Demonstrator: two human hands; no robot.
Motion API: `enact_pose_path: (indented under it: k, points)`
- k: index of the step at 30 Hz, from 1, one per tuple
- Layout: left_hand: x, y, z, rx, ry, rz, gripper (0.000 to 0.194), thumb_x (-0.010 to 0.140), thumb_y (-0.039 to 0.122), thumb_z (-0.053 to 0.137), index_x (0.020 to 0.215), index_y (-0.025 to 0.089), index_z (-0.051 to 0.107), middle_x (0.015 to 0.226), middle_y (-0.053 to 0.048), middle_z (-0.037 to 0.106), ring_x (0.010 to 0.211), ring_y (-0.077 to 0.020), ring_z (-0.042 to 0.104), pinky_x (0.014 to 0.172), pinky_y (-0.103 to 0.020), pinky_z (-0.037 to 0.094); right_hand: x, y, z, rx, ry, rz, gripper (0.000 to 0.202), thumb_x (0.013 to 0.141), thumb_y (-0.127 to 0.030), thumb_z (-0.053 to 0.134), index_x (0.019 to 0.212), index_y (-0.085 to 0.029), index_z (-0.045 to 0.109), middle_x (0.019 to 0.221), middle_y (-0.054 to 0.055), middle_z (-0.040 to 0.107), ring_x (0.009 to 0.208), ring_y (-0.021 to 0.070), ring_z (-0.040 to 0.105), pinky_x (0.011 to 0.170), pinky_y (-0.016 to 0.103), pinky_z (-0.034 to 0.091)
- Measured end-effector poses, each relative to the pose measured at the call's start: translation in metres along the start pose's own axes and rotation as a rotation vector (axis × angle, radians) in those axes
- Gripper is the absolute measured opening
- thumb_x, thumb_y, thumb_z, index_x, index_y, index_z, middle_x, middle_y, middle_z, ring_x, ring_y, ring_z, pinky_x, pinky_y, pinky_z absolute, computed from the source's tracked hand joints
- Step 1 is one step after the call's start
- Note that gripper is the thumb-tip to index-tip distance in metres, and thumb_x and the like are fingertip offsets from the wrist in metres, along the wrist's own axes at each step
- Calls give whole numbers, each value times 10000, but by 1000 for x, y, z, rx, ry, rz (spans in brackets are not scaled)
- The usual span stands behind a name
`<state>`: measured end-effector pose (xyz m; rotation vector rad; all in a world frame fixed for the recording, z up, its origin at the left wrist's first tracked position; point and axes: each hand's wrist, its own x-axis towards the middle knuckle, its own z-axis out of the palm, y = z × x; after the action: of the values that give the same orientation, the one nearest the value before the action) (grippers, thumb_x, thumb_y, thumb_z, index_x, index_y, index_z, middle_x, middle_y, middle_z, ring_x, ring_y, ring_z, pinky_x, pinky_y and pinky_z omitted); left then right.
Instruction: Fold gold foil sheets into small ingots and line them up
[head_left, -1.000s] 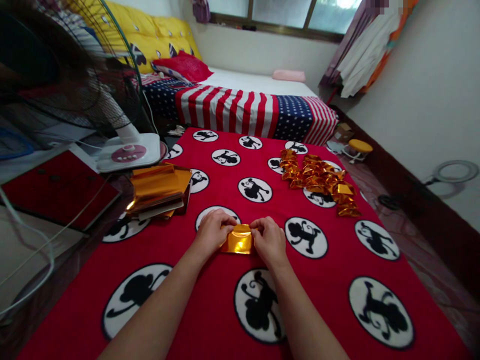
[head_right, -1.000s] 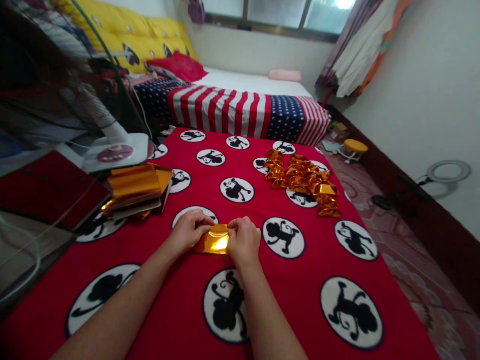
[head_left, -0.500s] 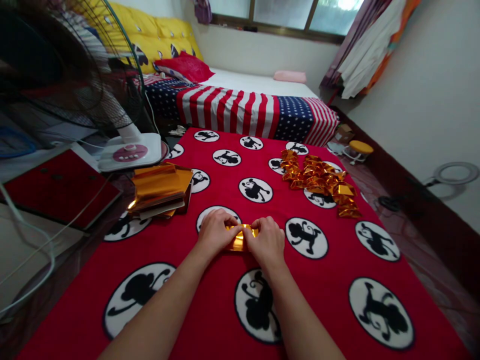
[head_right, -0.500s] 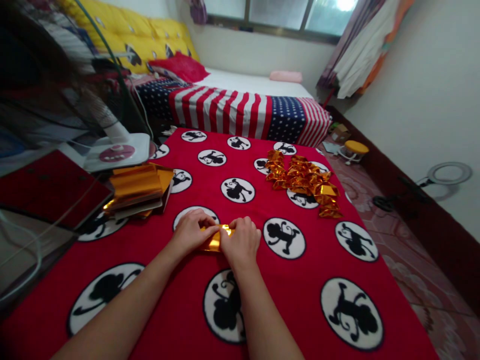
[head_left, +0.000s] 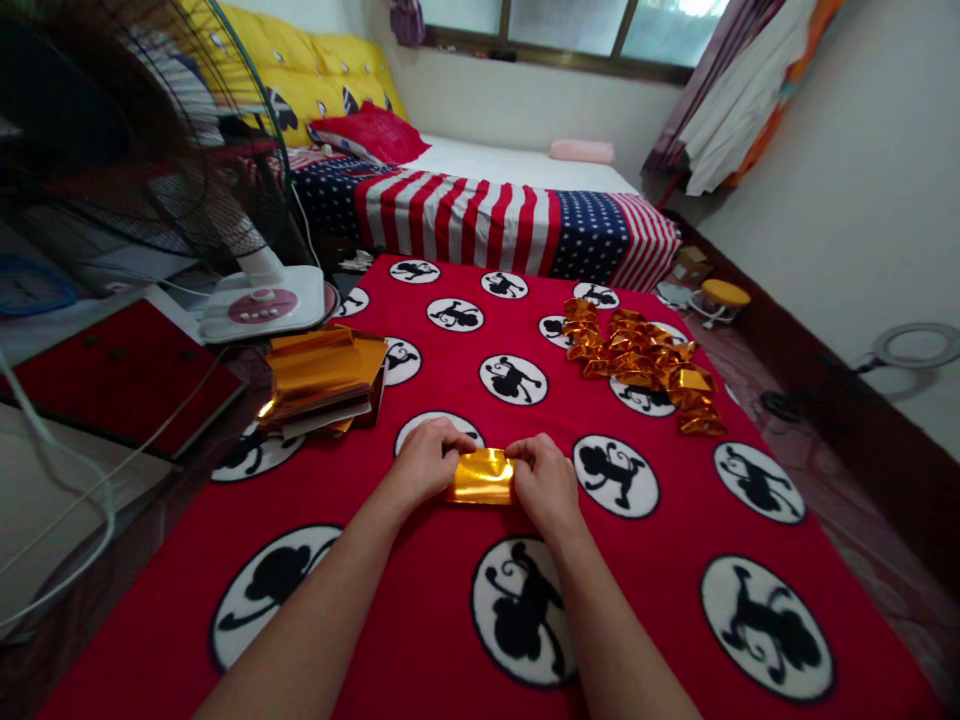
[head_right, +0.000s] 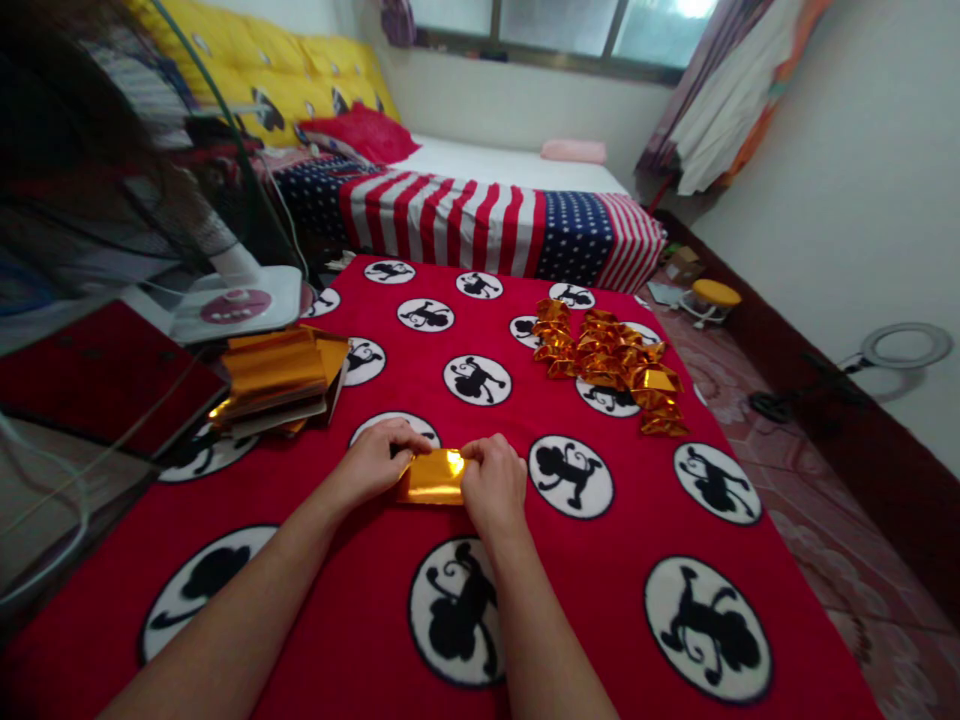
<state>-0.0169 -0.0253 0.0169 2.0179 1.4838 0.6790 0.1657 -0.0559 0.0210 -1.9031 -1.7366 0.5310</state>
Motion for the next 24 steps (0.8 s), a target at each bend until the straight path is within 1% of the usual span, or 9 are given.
enact_pose_path:
  k: [3,6,8,11,14,17,19,21,24]
  points:
    - [-1,5,6,65,76,-35,120,757,224,644,741,214,762,783,-36,690,771,-178,611,733,-302,454,-3,-8,5,-111,51,12,87,814,-252,604,783,-209,674,855,28,642,828,184,584,715,291,352]
    - [-1,7,12,105,130,-56,137,705,346,740,689,211,725,758,-28,671,769,-185,595,737,-317,433,-5,-11,9,-200,96,-4,188,783,-387,682,820,-205,653,878,40,629,877,213,569,718,306,331]
    - [-1,5,13,105,120,-52,121,684,324,760,696,212,717,757,-19,664,766,-180,588,723,-311,421,-5,-9,9,-191,83,-12,157,785,-357,686,828,-209,653,883,34,627,876,206,565,714,300,324]
    - [0,2,9,64,77,-40,38,702,233,725,728,207,730,766,-18,665,749,-167,585,689,-289,417,-3,-3,6,-120,37,-8,39,793,-238,648,821,-220,668,870,16,630,836,175,565,703,281,325]
    - [0,0,5,18,39,-21,133,720,136,653,769,208,753,783,-22,675,752,-156,594,703,-275,430,-1,0,3,-79,18,8,130,785,-146,589,812,-231,683,847,2,635,795,155,566,686,272,326]
    - [0,1,5,21,48,-28,160,731,128,623,764,209,757,780,-25,676,749,-155,593,703,-274,430,-2,-4,5,-108,39,10,63,808,-233,610,792,-226,671,843,9,631,801,167,567,685,285,317]
    - [-1,3,7,52,65,-43,86,731,196,660,737,204,746,771,-28,669,746,-165,585,689,-282,423,-3,-10,8,-169,69,10,159,800,-374,658,800,-215,650,855,26,625,832,194,565,693,300,308]
    - [-1,5,9,85,84,-58,78,721,270,697,718,200,733,760,-30,660,748,-175,578,688,-292,417,-5,-14,11,-231,99,9,263,770,-454,692,828,-205,630,877,43,619,863,215,558,701,308,297]
    - [-2,5,10,101,92,-60,75,721,270,694,732,203,725,776,-32,661,768,-182,577,711,-301,417,-6,-14,12,-250,105,6,254,766,-428,700,843,-202,614,887,46,615,877,219,549,703,310,283]
